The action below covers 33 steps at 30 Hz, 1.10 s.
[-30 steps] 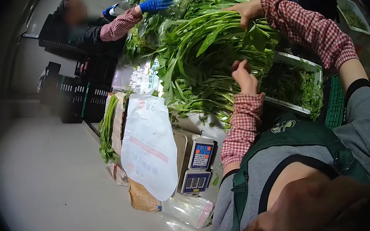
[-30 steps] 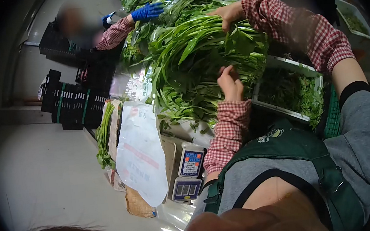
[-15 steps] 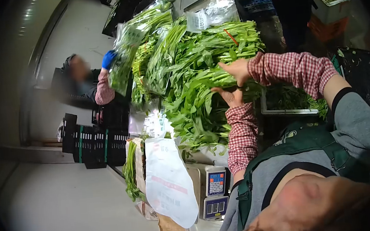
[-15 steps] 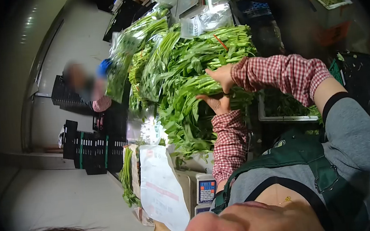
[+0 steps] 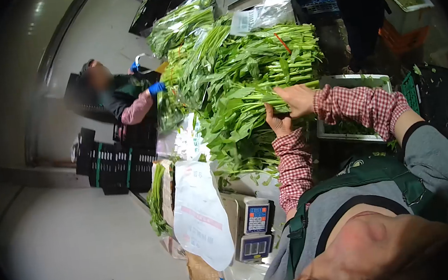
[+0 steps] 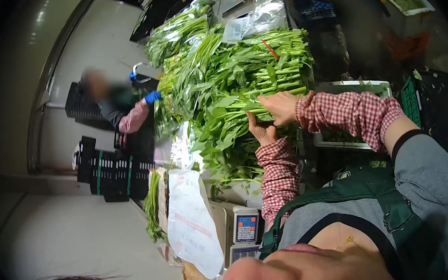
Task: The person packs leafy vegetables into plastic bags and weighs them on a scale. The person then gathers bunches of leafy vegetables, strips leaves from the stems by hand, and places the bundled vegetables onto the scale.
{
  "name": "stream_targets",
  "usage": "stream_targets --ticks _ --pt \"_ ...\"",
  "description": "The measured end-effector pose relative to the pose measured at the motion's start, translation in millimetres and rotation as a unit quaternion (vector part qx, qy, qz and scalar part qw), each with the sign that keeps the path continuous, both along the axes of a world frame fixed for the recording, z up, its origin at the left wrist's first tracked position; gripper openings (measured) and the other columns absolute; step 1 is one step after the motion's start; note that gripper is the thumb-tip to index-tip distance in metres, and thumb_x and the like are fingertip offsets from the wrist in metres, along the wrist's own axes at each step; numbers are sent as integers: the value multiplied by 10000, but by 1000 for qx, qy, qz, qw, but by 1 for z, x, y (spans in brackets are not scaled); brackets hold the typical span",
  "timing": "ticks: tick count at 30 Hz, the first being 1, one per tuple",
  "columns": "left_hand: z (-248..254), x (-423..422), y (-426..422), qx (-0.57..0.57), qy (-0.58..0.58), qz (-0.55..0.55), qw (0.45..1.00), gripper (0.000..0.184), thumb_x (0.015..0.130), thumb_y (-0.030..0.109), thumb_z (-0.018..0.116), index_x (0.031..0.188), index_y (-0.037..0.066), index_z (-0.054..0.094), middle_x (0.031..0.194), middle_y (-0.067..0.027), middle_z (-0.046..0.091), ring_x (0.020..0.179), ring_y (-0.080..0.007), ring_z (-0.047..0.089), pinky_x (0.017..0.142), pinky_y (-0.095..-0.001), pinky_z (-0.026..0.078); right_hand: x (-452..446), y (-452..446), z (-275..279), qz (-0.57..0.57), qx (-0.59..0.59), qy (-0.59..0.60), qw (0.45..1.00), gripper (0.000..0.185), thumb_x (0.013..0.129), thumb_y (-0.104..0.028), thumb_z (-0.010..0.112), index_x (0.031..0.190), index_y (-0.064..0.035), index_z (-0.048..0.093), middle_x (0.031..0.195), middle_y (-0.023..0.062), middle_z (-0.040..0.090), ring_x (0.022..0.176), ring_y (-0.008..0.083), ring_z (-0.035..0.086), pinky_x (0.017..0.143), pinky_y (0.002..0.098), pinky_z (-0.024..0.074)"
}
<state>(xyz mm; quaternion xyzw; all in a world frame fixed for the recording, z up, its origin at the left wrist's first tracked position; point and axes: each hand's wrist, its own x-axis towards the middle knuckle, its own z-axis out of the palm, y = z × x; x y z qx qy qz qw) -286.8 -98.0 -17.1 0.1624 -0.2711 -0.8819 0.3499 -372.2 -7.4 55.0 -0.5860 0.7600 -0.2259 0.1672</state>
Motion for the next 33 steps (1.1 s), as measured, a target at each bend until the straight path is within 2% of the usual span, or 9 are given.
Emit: stream_targets --ticks 2,5,9,17,21,25,27,30,33 --pt "3 10 5 5 64 -83 994 492 825 359 496 1193 39 427 1156 -106 480 1022 -254 470 893 -378 367 7 7 -20 11 -206 75 976 728 530 -147 653 1163 48 352 957 240 518 819 351 547 673 396 463" --pt "24 19 27 23 31 -64 997 458 817 277 498 1208 52 419 1170 -96 469 1045 -217 457 884 -346 368 17 15 -25 -34 -224 31 974 754 536 -159 656 1188 32 330 978 242 512 832 374 537 684 397 462" --pt "34 11 40 -19 10 -95 995 387 744 272 551 1061 50 531 956 -61 579 861 -191 545 797 -312 424 17 33 -23 -36 -185 51 981 791 567 -142 647 1230 11 244 1013 229 495 882 367 518 702 406 444" --pt "29 0 53 -54 46 -208 976 369 717 267 570 1015 49 559 969 -74 576 877 -164 545 770 -313 442 15 94 55 -96 -70 110 987 926 566 -222 736 1291 -1 203 1043 178 504 938 300 521 730 356 451" --pt "52 1 84 -210 74 -110 969 350 727 244 555 1016 47 558 967 -81 576 907 -162 540 784 -303 442 7 99 21 29 -298 -252 920 859 568 -170 726 1266 -6 254 1001 112 516 855 225 546 743 313 447" --pt "29 24 102 -354 -54 -97 929 335 752 242 550 1017 37 551 955 -61 565 915 -136 523 804 -276 424 23 117 20 -17 -210 -225 951 727 546 -146 735 1159 -10 370 980 86 525 897 204 530 798 282 423" --pt "69 29 124 -157 -99 -232 955 300 795 214 526 1033 32 538 972 -65 550 915 -145 516 806 -286 411 16 135 6 -17 -178 -122 976 715 540 -128 725 1155 4 386 1001 98 529 912 186 525 811 278 412" --pt "59 30 141 -454 -45 -106 883 329 796 233 558 1043 18 530 980 -92 563 887 -187 531 786 -297 417 41 157 22 -72 -328 -208 918 715 546 -105 688 1177 15 373 1043 108 528 920 166 517 825 273 399" --pt "39 33 147 -540 -64 -100 833 393 796 256 568 1100 18 496 1056 -95 543 937 -218 521 812 -306 404 50 179 30 -91 -309 -212 923 729 546 -89 647 1204 15 352 1071 113 525 953 159 505 845 270 383"
